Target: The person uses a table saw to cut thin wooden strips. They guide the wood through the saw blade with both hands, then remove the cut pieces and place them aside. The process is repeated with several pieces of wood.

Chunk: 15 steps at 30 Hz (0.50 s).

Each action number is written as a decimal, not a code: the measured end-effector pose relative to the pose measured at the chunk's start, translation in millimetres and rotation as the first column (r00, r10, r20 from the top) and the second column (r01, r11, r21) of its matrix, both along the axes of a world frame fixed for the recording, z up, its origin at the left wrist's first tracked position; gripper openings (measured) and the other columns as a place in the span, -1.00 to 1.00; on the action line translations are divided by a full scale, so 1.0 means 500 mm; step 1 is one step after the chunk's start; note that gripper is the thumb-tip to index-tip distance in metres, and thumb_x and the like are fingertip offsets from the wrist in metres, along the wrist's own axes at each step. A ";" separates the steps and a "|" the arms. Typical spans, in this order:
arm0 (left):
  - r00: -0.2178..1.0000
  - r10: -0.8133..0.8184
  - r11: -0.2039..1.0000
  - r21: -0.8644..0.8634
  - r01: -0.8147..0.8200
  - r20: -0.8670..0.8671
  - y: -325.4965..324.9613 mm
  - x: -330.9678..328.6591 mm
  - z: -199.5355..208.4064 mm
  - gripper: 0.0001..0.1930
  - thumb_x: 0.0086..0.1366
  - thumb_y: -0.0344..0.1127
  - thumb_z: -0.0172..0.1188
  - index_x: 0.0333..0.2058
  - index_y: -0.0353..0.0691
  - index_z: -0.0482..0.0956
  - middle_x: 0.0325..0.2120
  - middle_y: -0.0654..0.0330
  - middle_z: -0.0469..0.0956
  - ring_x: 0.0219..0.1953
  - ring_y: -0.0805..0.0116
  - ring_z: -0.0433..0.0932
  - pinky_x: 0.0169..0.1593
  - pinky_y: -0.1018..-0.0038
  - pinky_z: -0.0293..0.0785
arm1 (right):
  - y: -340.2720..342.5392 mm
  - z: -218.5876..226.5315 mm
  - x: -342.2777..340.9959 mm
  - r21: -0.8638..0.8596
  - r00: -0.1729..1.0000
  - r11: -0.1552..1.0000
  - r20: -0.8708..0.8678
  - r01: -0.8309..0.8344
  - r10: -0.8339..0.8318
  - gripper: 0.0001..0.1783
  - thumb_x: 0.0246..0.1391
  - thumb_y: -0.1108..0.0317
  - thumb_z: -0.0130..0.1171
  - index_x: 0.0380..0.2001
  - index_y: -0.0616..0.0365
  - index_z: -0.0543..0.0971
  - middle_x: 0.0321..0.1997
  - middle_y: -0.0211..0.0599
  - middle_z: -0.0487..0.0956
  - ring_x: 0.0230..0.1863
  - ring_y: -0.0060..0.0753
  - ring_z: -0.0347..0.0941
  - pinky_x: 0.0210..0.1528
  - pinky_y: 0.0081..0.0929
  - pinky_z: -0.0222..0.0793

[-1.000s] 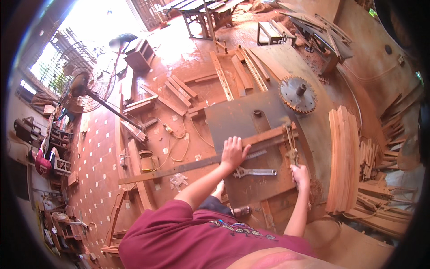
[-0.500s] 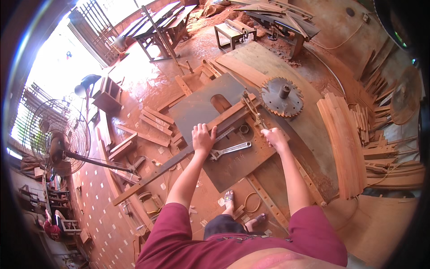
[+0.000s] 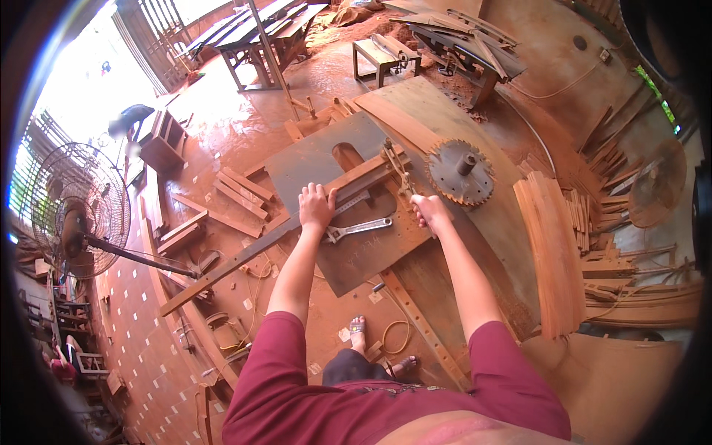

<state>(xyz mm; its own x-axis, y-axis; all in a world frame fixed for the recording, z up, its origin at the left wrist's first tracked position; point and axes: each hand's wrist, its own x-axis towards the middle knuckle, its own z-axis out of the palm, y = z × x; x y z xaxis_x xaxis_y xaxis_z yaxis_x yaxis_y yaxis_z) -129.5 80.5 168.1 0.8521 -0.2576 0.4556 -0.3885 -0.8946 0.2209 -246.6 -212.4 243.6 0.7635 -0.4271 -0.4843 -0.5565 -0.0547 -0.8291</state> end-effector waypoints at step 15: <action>0.998 0.030 0.998 -0.052 -0.033 -0.054 -0.032 -0.219 0.010 -0.51 0.47 0.10 0.05 -0.25 -0.29 0.62 -0.19 0.02 0.53 -0.05 0.03 0.50 0.02 0.17 0.44 | -0.050 0.002 -0.231 0.005 0.999 0.999 0.031 0.032 -0.032 -0.65 0.03 0.16 0.27 -0.60 0.25 0.55 -0.66 -0.32 0.48 -0.71 -0.46 0.36 -0.64 -0.43 0.31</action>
